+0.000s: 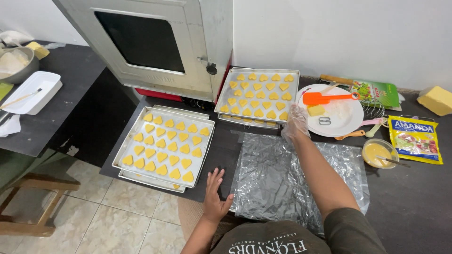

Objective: The person brushes a yellow liquid onto heart-shaped cookies arranged on a baking tray. They repeatedly dip a brush into a small bowl and apply the liquid to each cookie, then place the tray aside and pick up another tray to continue.

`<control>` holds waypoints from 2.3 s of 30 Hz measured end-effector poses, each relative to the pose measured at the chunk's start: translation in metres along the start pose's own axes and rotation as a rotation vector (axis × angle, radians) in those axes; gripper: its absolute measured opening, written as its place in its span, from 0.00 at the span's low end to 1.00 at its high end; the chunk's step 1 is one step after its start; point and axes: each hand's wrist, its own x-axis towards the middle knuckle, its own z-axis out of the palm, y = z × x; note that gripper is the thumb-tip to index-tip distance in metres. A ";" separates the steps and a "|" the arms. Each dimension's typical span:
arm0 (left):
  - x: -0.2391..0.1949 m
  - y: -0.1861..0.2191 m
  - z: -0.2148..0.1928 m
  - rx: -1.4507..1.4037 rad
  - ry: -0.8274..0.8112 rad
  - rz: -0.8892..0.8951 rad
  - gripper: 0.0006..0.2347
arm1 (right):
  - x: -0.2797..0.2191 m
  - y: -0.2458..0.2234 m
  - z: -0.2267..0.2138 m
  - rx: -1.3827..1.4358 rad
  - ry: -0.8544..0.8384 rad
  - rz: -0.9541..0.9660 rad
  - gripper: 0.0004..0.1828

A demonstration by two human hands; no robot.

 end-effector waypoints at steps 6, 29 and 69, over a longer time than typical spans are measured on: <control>0.001 0.001 -0.001 0.007 -0.004 -0.001 0.26 | 0.065 0.032 0.044 -0.234 -0.069 -0.039 0.80; 0.005 0.005 -0.003 -0.017 0.000 0.009 0.25 | 0.020 -0.017 -0.026 0.266 -0.059 0.190 0.31; -0.002 0.019 -0.008 0.020 0.137 0.047 0.27 | -0.096 -0.055 -0.102 0.349 -0.087 -0.039 0.33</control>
